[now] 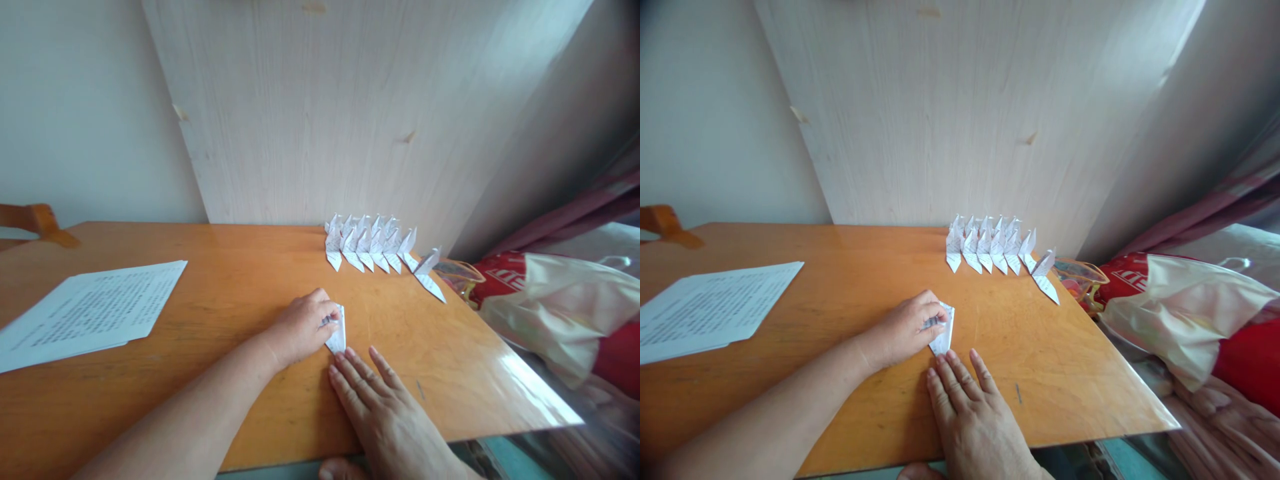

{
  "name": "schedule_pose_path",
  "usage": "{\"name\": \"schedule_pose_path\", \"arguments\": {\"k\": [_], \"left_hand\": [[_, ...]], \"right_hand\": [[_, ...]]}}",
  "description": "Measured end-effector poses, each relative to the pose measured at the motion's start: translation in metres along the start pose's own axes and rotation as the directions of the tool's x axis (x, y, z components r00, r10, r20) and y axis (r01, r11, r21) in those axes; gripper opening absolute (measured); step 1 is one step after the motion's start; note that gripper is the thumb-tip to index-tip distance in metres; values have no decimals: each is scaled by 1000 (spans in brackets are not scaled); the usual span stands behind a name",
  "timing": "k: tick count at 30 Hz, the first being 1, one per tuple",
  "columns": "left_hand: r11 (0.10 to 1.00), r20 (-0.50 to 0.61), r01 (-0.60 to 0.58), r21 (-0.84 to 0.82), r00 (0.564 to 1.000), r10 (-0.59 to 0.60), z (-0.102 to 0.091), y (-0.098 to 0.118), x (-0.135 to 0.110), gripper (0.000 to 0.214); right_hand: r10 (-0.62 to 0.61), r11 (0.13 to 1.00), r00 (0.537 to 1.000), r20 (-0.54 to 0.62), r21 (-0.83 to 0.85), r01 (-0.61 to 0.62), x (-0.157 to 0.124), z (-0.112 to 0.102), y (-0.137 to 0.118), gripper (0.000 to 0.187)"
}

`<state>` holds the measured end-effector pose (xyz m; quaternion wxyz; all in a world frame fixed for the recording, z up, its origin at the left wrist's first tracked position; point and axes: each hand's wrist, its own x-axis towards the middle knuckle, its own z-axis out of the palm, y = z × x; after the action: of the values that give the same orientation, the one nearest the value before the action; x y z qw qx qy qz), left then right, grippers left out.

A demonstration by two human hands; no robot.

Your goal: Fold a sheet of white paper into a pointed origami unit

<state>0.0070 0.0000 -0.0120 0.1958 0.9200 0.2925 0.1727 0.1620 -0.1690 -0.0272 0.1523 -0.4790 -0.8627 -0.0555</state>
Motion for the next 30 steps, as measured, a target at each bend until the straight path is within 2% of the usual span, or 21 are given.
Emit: {"name": "schedule_pose_path", "arguments": {"k": [3,9,13,14,17,18,20,23,30], "left_hand": [[999,20,1,33,1000,-2,-3,3,-2,16],[998,41,36,50,998,-38,-6,5,-4,38],[997,49,54,47,997,-56,-7,6,-4,40],[997,53,56,47,997,-58,-7,7,-4,40],[998,69,38,43,997,-40,-9,7,-5,41],[999,70,35,40,997,-37,-9,6,-5,42],[998,66,45,35,997,-47,-8,5,-4,47],[998,53,65,26,996,-66,-8,5,-4,54],[997,49,80,16,996,-80,-10,6,-4,55]], "right_hand": [[18,1000,1000,1,3,-18,-1,2,-1,79],[-17,1000,1000,6,-11,17,-4,-3,-1,87],[-5,995,999,42,98,1,-2,-21,0,75],[20,987,998,61,157,-29,0,-26,2,67],[242,902,966,90,346,-258,12,-38,14,31],[335,858,937,95,381,-345,17,-39,21,24],[438,805,896,72,412,-427,30,-37,36,17],[488,804,869,81,346,-483,50,-30,59,8],[414,875,890,193,186,-447,74,-25,79,18]]}}
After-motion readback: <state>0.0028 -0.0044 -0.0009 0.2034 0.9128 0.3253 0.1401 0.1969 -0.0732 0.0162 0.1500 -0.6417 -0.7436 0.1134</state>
